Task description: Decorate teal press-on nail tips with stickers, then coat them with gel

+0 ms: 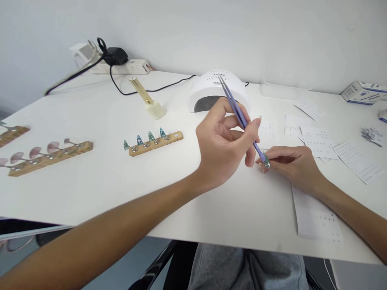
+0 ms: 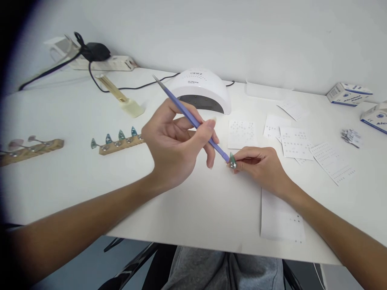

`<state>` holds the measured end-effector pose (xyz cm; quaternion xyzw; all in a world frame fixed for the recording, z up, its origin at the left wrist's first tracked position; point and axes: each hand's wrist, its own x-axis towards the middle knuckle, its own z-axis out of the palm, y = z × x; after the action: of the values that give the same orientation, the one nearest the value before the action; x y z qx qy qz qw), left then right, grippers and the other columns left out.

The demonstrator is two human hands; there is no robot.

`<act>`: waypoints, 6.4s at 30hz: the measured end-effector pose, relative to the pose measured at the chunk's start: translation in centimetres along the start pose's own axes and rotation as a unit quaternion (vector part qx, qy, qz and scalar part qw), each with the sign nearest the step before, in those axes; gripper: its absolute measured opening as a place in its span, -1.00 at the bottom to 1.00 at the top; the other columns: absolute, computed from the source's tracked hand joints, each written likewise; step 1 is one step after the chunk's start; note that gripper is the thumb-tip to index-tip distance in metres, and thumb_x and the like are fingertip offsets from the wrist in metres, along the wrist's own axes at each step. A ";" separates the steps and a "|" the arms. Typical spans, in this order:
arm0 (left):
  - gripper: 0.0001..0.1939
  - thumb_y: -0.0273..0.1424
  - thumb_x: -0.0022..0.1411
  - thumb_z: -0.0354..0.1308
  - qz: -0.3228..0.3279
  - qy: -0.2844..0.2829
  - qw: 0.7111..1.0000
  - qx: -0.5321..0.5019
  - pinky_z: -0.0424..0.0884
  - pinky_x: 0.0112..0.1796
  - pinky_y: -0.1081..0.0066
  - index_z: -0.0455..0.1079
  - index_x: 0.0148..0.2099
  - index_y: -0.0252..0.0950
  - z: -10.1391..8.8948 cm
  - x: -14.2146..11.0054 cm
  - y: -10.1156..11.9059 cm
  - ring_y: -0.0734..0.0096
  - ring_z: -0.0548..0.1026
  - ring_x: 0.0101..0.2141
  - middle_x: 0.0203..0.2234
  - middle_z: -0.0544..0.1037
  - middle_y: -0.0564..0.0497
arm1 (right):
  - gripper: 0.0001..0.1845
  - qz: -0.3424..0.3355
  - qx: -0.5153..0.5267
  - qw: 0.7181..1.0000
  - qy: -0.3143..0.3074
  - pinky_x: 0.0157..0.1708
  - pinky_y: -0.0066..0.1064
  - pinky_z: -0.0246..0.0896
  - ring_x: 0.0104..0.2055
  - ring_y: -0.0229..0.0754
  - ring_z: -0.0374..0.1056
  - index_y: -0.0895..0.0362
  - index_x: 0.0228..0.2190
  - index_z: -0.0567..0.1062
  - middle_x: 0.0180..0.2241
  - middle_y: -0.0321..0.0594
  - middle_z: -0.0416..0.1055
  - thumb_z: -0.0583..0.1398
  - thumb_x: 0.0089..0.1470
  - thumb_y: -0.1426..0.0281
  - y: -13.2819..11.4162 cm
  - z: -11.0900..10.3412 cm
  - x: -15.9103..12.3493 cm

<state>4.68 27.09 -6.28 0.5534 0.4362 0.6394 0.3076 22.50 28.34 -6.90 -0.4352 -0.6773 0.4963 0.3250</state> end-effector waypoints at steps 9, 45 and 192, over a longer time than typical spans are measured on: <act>-0.81 -0.46 0.27 0.18 0.060 -0.025 0.997 -0.043 0.40 -0.72 0.55 0.20 -0.33 -0.23 0.4 -0.9 -0.2 0.63 0.43 -0.69 -0.55 0.42 0.20 | -0.94 -0.020 -0.026 0.999 -0.009 -0.38 -0.35 0.43 -0.45 -0.21 0.43 0.02 -0.54 0.64 -0.53 -0.30 0.53 0.37 -0.06 0.38 0.0 0.0 -0.1; -0.74 -0.30 0.21 0.27 0.054 0.022 0.997 -0.054 0.38 -0.73 0.56 0.23 -0.35 -0.24 -0.2 0.6 -1.2 0.52 0.52 -0.60 -0.49 0.42 0.13 | -0.86 -0.021 -0.007 1.000 -0.007 -0.40 -0.47 0.43 -0.44 -0.28 0.43 -0.01 -0.51 0.66 -0.51 -0.34 0.53 0.35 -0.09 0.50 0.0 0.1 -0.3; -0.65 -0.42 0.29 0.06 0.108 -0.227 0.902 0.352 0.06 -0.55 0.48 0.32 -0.57 -0.33 -0.7 0.5 -3.9 0.59 0.15 -0.61 -0.69 0.27 0.12 | -0.72 0.148 0.039 0.976 0.155 -0.54 -0.28 0.30 -0.43 -0.06 0.44 0.11 -0.54 0.56 -0.50 -0.17 0.53 0.40 -0.11 0.16 1.3 -2.4 0.7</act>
<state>3.57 29.03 -9.55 0.7996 0.4885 0.3306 0.1127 24.67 30.06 -7.44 -0.5892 -0.5273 0.4911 0.3655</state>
